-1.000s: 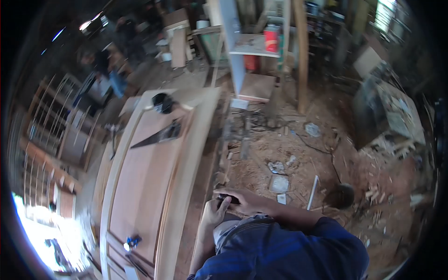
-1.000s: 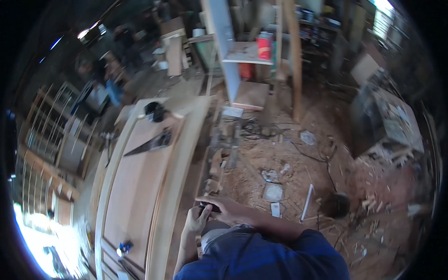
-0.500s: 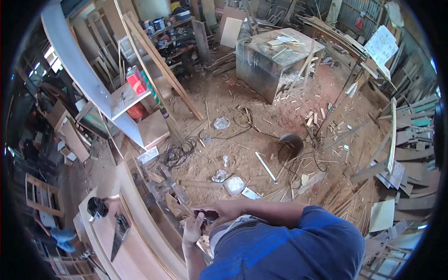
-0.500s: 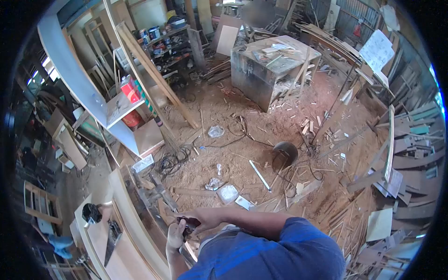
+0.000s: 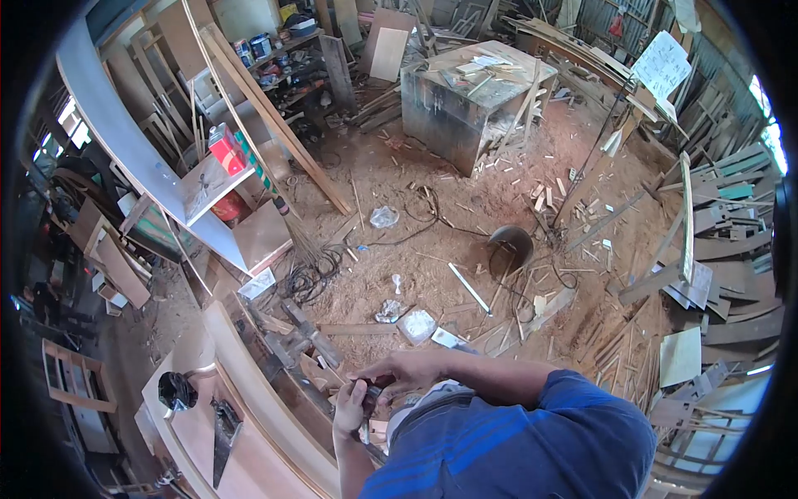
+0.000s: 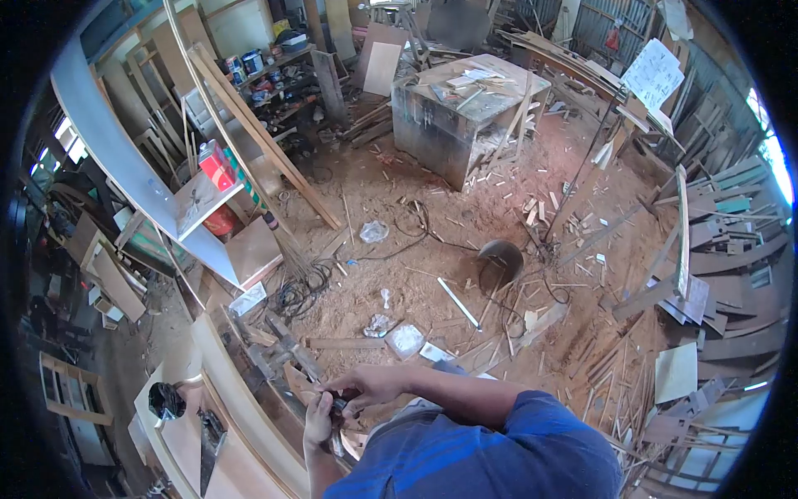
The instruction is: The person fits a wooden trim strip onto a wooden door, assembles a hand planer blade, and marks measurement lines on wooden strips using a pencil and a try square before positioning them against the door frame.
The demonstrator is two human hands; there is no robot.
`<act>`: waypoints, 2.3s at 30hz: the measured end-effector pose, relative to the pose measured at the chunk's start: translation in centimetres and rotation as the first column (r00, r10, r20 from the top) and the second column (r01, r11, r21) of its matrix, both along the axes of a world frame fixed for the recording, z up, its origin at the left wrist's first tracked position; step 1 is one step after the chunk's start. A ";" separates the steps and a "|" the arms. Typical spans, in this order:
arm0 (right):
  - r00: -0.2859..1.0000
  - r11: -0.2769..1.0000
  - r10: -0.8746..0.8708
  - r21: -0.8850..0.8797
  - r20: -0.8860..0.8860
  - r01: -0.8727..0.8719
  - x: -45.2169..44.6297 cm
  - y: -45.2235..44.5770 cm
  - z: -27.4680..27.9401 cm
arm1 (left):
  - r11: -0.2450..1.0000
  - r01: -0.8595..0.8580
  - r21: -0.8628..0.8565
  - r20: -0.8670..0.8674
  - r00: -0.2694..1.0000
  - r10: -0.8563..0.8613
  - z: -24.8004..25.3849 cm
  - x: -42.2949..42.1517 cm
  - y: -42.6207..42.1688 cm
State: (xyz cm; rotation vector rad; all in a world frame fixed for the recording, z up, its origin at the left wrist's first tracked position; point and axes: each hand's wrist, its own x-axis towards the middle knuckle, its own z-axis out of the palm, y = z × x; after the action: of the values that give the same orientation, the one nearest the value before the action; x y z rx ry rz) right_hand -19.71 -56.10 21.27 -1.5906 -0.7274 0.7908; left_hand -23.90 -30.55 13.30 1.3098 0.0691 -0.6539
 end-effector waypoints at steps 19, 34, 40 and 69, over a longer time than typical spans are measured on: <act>0.945 0.935 -0.307 0.221 0.113 0.277 30.8 -23.1 -2.3 | 0.954 -0.076 0.291 0.146 0.989 0.034 4.9 31.5 -22.8; 0.812 0.823 -0.567 0.145 0.139 0.550 59.4 -43.7 -4.7 | 0.943 0.173 0.283 0.128 0.968 -0.216 0.0 67.5 -43.8; 0.706 0.703 -0.708 0.110 0.007 0.703 74.2 -51.0 -4.9 | 0.941 0.286 0.181 0.061 0.952 -0.301 1.2 86.4 -52.5; 0.578 -0.061 -0.327 -0.627 0.748 0.777 119.4 -111.2 -37.8 | 0.730 -0.030 0.682 -0.103 0.985 0.137 -4.8 116.7 -82.7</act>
State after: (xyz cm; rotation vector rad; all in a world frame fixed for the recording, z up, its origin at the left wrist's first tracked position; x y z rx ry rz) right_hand 99.68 -167.31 -16.56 -2.9816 0.5240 0.1172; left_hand 92.82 -113.30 8.50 1.9541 0.5348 -0.6717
